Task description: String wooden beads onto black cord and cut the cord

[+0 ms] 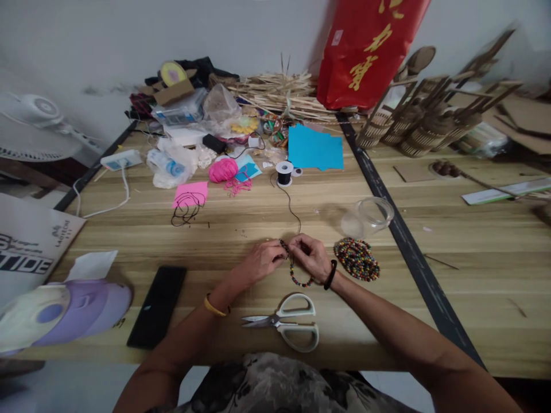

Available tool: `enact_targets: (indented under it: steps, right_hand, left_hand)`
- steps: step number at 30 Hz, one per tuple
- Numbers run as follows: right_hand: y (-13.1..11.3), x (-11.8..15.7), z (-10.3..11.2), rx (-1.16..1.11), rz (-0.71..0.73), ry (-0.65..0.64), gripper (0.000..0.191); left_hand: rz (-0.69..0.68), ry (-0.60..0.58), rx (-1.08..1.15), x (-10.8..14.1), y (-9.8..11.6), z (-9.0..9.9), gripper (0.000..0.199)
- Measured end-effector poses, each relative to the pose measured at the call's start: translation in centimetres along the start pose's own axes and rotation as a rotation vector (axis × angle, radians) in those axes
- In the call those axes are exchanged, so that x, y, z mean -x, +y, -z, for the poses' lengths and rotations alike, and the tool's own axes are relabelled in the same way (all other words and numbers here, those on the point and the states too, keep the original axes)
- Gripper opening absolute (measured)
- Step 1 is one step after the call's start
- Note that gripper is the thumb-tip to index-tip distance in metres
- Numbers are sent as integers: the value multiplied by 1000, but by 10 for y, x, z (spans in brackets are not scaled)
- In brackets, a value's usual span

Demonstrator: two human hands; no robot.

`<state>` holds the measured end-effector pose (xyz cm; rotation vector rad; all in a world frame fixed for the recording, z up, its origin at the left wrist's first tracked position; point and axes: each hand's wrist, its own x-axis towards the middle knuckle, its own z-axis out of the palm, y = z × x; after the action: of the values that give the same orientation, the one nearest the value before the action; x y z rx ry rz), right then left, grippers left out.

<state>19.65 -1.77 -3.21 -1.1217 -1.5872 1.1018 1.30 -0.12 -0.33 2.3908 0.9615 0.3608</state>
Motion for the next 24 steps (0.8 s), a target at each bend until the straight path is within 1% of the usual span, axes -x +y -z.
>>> enact_targets:
  steps: [5, 10, 16, 22, 24]
  right_hand:
    - [-1, 0, 0, 11, 4, 9, 22]
    - [-1, 0, -1, 29, 23, 2, 23]
    - [-3, 0, -2, 47, 35, -1, 23]
    - [-4, 1, -3, 67, 26, 18, 24]
    - [-3, 1, -3, 88, 35, 26, 24]
  left_hand:
    - [-1, -39, -91, -1, 4, 2, 19]
    - [18, -28, -127, -2, 5, 1, 19]
    - [26, -8, -118, -1, 4, -2, 16]
    - [47, -11, -74, -2, 3, -1, 14]
    - [41, -30, -67, -2, 3, 0, 14]
